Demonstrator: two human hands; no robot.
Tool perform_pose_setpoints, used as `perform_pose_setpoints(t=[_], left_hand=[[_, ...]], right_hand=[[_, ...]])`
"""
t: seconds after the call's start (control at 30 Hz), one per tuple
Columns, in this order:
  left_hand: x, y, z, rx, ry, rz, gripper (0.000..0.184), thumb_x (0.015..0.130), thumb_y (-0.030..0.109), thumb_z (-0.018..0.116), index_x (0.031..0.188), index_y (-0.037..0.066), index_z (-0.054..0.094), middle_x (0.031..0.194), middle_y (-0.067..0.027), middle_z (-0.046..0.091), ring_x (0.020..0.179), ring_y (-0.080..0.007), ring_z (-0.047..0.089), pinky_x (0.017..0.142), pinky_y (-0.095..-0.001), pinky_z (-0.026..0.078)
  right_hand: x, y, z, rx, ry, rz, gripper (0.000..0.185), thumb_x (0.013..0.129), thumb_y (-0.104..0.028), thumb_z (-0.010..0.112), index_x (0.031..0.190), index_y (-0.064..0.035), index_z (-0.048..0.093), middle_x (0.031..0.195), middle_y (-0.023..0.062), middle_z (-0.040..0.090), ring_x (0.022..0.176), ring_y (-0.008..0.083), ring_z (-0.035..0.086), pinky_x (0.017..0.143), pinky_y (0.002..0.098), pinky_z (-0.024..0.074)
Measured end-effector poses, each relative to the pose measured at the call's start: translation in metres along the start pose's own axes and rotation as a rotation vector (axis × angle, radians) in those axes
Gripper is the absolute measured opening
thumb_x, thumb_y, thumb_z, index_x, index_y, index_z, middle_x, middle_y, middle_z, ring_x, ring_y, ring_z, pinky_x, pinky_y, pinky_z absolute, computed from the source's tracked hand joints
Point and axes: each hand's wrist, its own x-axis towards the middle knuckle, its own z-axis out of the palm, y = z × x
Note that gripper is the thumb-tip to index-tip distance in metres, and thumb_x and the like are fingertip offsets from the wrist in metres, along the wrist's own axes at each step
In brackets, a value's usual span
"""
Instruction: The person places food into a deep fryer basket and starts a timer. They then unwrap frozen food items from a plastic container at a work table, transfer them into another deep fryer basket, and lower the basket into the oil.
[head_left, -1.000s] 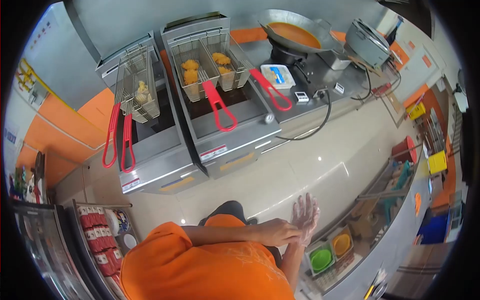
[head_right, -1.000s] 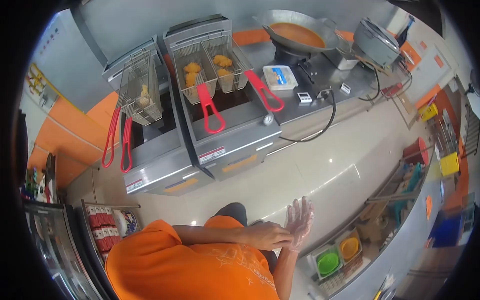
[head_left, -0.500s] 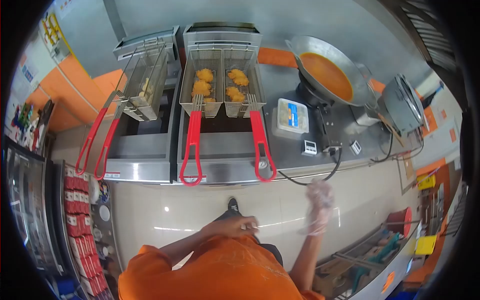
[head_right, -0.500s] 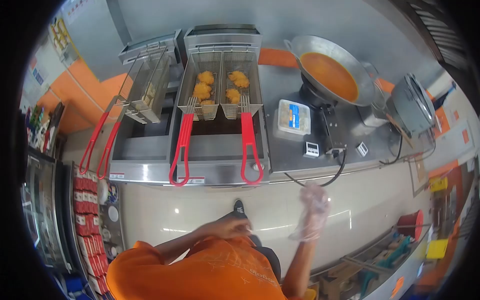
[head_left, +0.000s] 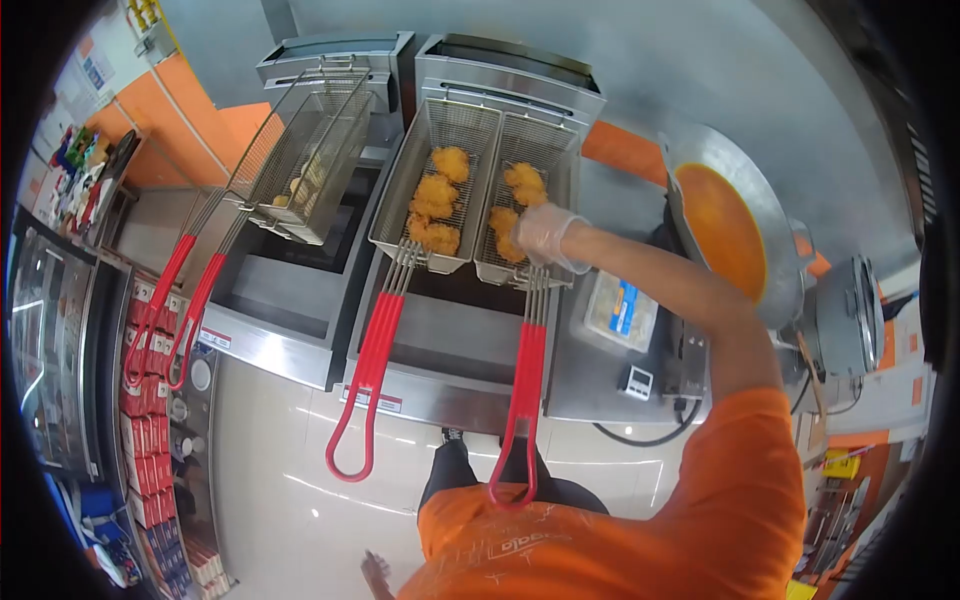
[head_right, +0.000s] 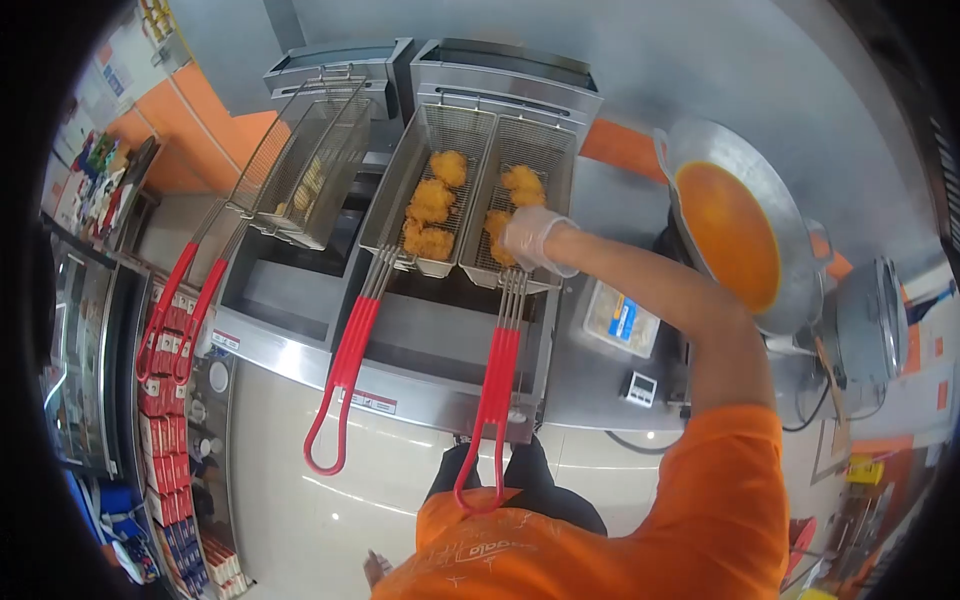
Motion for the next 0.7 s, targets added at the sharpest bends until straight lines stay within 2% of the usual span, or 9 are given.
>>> perform_pose_setpoints(t=[0.07, 0.13, 0.2, 0.33, 0.4, 0.57, 0.63, 0.67, 0.7], left_hand=[[-0.053, -0.050, 0.019, -0.002, 0.133, -0.080, 0.057, 0.099, 0.057, 0.042, 0.089, 0.004, 0.061, 0.067, -0.0066, 0.059, 0.058, -0.0191, 0.058, 0.049, -0.0321, 0.043], [-0.080, -0.075, 0.054, -0.031, 0.130, -0.152, 0.057, 0.099, 0.057, 0.042, 0.092, 0.004, 0.060, 0.070, -0.0076, 0.060, 0.059, -0.0196, 0.059, 0.050, -0.0323, 0.044], [-0.091, -0.080, 0.104, -0.072, 0.080, -0.184, 0.056, 0.099, 0.056, 0.041, 0.095, 0.003, 0.060, 0.073, -0.0086, 0.061, 0.061, -0.0201, 0.060, 0.051, -0.0326, 0.045], [-0.091, -0.056, 0.173, -0.129, -0.041, -0.089, 0.056, 0.100, 0.056, 0.041, 0.101, 0.003, 0.058, 0.080, -0.0106, 0.062, 0.064, -0.0210, 0.061, 0.053, -0.0330, 0.047], [-0.088, -0.040, 0.194, -0.153, -0.087, -0.025, 0.056, 0.100, 0.055, 0.041, 0.104, 0.002, 0.058, 0.083, -0.0116, 0.063, 0.065, -0.0215, 0.062, 0.054, -0.0333, 0.049], [-0.084, -0.011, 0.207, -0.200, -0.138, 0.099, 0.056, 0.100, 0.054, 0.041, 0.111, 0.001, 0.056, 0.091, -0.0141, 0.065, 0.069, -0.0227, 0.064, 0.056, -0.0338, 0.051], [-0.083, -0.004, 0.199, -0.214, -0.135, 0.128, 0.057, 0.100, 0.054, 0.041, 0.114, 0.001, 0.056, 0.094, -0.0151, 0.066, 0.070, -0.0232, 0.065, 0.057, -0.0341, 0.052], [-0.086, 0.001, 0.197, -0.220, -0.134, 0.125, 0.057, 0.100, 0.054, 0.041, 0.114, 0.001, 0.056, 0.094, -0.0151, 0.066, 0.070, -0.0232, 0.065, 0.057, -0.0341, 0.052], [-0.091, 0.005, 0.190, -0.232, -0.124, 0.077, 0.058, 0.100, 0.054, 0.042, 0.118, 0.000, 0.055, 0.099, -0.0163, 0.066, 0.076, -0.0241, 0.065, 0.061, -0.0354, 0.052]], right_hand=[[0.017, 0.006, 0.024, -0.081, 0.074, -0.122, 0.012, 0.070, -0.015, 0.070, 0.080, -0.0095, 0.071, 0.077, 0.0096, 0.071, 0.077, 0.0309, 0.070, 0.065, 0.0436, 0.0563], [0.027, 0.007, 0.041, -0.153, 0.149, -0.236, 0.012, 0.069, -0.016, 0.070, 0.080, -0.0102, 0.071, 0.077, 0.0083, 0.071, 0.076, 0.0287, 0.070, 0.062, 0.0426, 0.0563], [0.033, 0.012, 0.046, -0.238, 0.149, -0.272, 0.011, 0.070, -0.017, 0.068, 0.077, -0.0086, 0.070, 0.074, 0.0067, 0.070, 0.072, 0.0262, 0.070, 0.057, 0.0388, 0.0559], [0.028, 0.012, 0.045, -0.298, 0.280, -0.371, 0.013, 0.077, -0.017, 0.061, 0.080, -0.0055, 0.066, 0.071, 0.0070, 0.068, 0.067, 0.0258, 0.069, 0.059, 0.0388, 0.0556], [0.028, 0.014, 0.040, -0.210, 0.379, -0.432, 0.015, 0.078, -0.016, 0.059, 0.085, -0.0029, 0.063, 0.070, 0.0073, 0.066, 0.066, 0.0265, 0.069, 0.058, 0.0393, 0.0553], [0.027, 0.019, 0.017, -0.003, 0.197, -0.313, 0.021, 0.077, -0.015, 0.062, 0.093, -0.0033, 0.063, 0.077, 0.0108, 0.066, 0.072, 0.0286, 0.069, 0.060, 0.0407, 0.0558], [0.025, 0.033, 0.002, 0.326, 0.120, -0.148, 0.025, 0.077, -0.018, 0.064, 0.098, -0.0043, 0.064, 0.081, 0.0123, 0.066, 0.074, 0.0289, 0.068, 0.065, 0.0370, 0.0567], [0.024, 0.045, 0.005, 0.323, 0.119, -0.154, 0.025, 0.077, -0.018, 0.064, 0.098, -0.0043, 0.064, 0.081, 0.0123, 0.066, 0.074, 0.0289, 0.068, 0.065, 0.0370, 0.0567], [0.023, 0.059, 0.012, 0.522, 0.266, -0.204, 0.025, 0.077, -0.019, 0.066, 0.096, -0.0026, 0.065, 0.081, 0.0125, 0.067, 0.073, 0.0273, 0.068, 0.065, 0.0367, 0.0559]])
